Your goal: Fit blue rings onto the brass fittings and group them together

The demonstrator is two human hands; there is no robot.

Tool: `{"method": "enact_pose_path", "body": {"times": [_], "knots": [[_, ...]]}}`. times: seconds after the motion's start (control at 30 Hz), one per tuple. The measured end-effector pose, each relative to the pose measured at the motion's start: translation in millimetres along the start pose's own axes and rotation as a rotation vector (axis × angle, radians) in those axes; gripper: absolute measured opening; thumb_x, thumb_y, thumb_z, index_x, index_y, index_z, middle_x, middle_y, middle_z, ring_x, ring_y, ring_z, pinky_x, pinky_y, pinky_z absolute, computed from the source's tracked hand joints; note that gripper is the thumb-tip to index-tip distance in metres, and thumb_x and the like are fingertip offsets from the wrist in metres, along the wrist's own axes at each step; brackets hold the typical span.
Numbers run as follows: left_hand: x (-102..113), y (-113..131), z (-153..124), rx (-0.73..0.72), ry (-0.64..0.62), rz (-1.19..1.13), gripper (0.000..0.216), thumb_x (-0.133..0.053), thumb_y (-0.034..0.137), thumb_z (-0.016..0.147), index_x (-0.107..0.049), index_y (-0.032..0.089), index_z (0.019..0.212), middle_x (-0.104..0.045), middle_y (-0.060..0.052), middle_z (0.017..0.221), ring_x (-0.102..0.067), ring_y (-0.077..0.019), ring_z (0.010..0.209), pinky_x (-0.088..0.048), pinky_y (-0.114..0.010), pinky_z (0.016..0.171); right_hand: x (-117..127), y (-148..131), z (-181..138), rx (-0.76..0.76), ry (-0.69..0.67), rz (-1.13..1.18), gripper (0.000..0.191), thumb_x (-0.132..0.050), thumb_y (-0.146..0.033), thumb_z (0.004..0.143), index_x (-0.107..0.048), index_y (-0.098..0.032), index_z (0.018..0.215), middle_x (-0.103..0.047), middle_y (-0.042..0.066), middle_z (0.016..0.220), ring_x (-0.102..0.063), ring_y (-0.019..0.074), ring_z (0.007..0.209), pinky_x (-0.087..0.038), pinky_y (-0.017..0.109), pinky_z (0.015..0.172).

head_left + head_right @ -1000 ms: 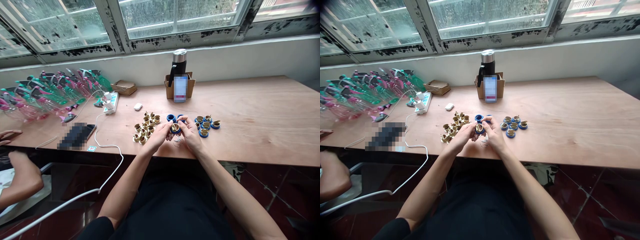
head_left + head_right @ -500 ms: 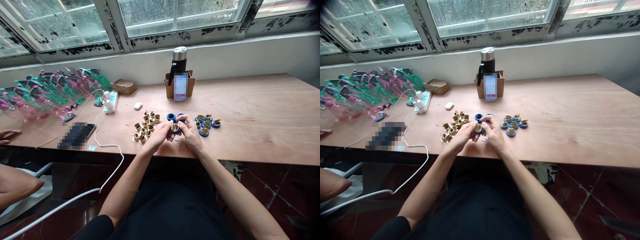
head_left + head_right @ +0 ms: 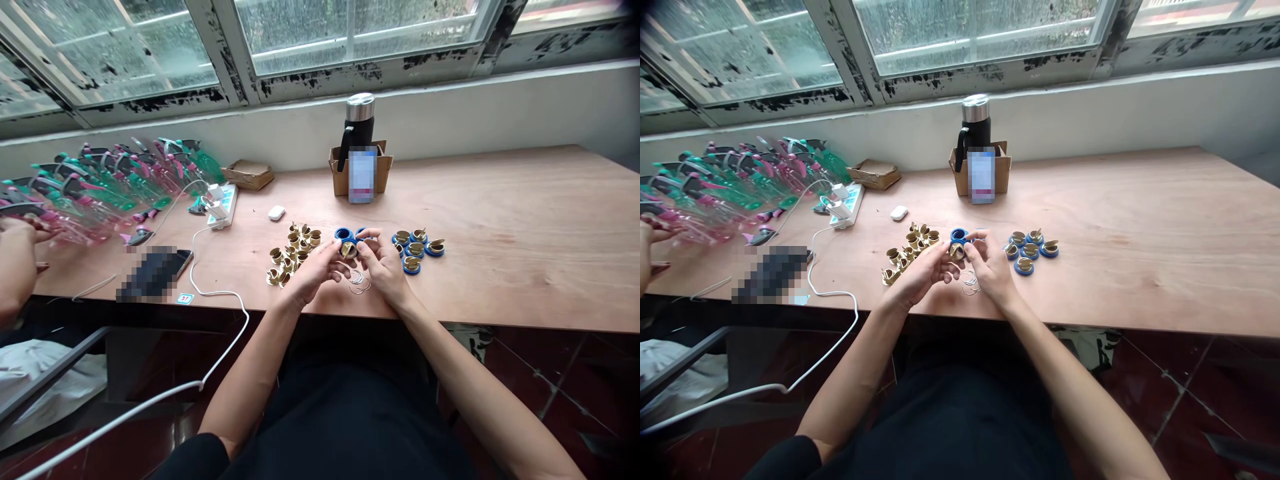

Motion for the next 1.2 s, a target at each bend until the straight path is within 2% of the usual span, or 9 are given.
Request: {"method": "enact_pose_path", "body": {"times": [0.1, 0.17, 0.27, 0.37, 0.53, 0.67, 0.93, 1.07, 1.2], "knots": [[7, 7, 1, -0.1, 0.034, -0.053, 0.039, -0.074, 0.052, 0.095, -0.063, 0.017, 0.106, -0.08, -0.009, 0.101, -0.076, -0.0143, 0.077, -0.052, -0.02, 0.063, 12, -6, 3, -0.074, -0.128, -0.29, 0.02, -0.06, -0.043, 0.104, -0.062, -0.023, 0.106, -0.062, -0.002, 0.073, -0.057, 0.017, 0.065, -0.042, 0.031, 0.063], [12, 12, 2, -0.145, 0.056, -0.13, 0.035, -0.076, 0.047, 0.095, -0.065, 0.016, 0.104, -0.08, -0.01, 0.103, -0.078, -0.0159, 0.085, -0.057, -0.023, 0.073, 18, -12, 2, -0.122, -0.324, -0.489, 0.017, -0.06, -0.038, 0.103, -0.064, -0.022, 0.099, -0.063, -0.001, 0.073, -0.056, 0.0169, 0.067, -0.041, 0.03, 0.065], [19, 13, 3, -0.151, 0.129, -0.271, 0.025, -0.078, 0.036, 0.095, -0.068, 0.013, 0.101, -0.08, -0.009, 0.101, -0.079, -0.0162, 0.091, -0.061, -0.026, 0.088, 25, -19, -6, -0.18, -0.627, -0.632, 0.012, -0.059, -0.03, 0.101, -0.067, -0.022, 0.1, -0.068, 0.0, 0.078, -0.059, 0.0171, 0.07, -0.04, 0.029, 0.067], [23, 12, 5, -0.135, 0.172, -0.401, 0.017, -0.079, 0.026, 0.094, -0.071, 0.012, 0.1, -0.079, -0.007, 0.102, -0.079, -0.0162, 0.097, -0.061, -0.031, 0.102, 30, -21, -10, -0.205, -0.757, -0.722, 0.009, -0.061, -0.025, 0.098, -0.068, -0.021, 0.099, -0.071, 0.002, 0.083, -0.061, 0.018, 0.073, -0.04, 0.029, 0.066], [22, 12, 6, -0.147, 0.171, -0.442, 0.017, -0.081, 0.018, 0.091, -0.076, 0.01, 0.105, -0.079, -0.011, 0.113, -0.078, -0.0166, 0.106, -0.056, -0.032, 0.114, 29, -19, -9, -0.219, -0.784, -0.827, 0.008, -0.062, -0.016, 0.093, -0.069, -0.02, 0.093, -0.073, 0.004, 0.084, -0.063, 0.019, 0.074, -0.04, 0.029, 0.067], [21, 11, 5, -0.122, 0.169, -0.424, 0.02, -0.079, 0.014, 0.091, -0.078, 0.007, 0.109, -0.08, -0.013, 0.116, -0.078, -0.0176, 0.107, -0.055, -0.032, 0.115, 26, -19, -9, -0.212, -0.777, -0.893, 0.01, -0.062, -0.019, 0.094, -0.065, -0.02, 0.084, -0.071, 0.004, 0.082, -0.061, 0.0191, 0.072, -0.038, 0.029, 0.065], [16, 5, 5, 0.019, 0.173, -0.461, 0.024, -0.069, 0.023, 0.101, -0.078, 0.008, 0.118, -0.079, -0.014, 0.117, -0.077, -0.0161, 0.101, -0.063, -0.026, 0.097, 27, -12, -9, -0.198, -0.769, -0.959, 0.025, -0.054, -0.027, 0.102, -0.047, -0.023, 0.079, -0.066, 0.006, 0.082, -0.057, 0.0204, 0.073, -0.036, 0.031, 0.065], [14, 4, 3, 0.07, 0.187, -0.438, 0.028, -0.064, 0.021, 0.101, -0.077, 0.01, 0.124, -0.079, -0.014, 0.111, -0.073, -0.0116, 0.088, -0.061, -0.02, 0.084, 32, -9, -6, -0.224, -0.723, -0.881, 0.022, -0.046, -0.033, 0.107, -0.047, -0.023, 0.087, -0.067, 0.007, 0.09, -0.059, 0.0221, 0.078, -0.039, 0.033, 0.07], [13, 3, 2, 0.062, 0.149, -0.382, 0.029, -0.066, 0.018, 0.096, -0.075, 0.013, 0.123, -0.076, -0.009, 0.101, -0.069, -0.0112, 0.082, -0.057, -0.019, 0.073, 35, -8, -2, -0.221, -0.638, -0.781, 0.023, -0.044, -0.037, 0.109, -0.05, -0.023, 0.092, -0.065, 0.005, 0.087, -0.058, 0.0222, 0.077, -0.041, 0.034, 0.072]]}}
Point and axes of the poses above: each hand's wrist, its own z-axis towards the middle knuckle, its own x-axis out of the back of the hand, y = z × x, the point moved 4 cm from there along z, towards the middle knuckle
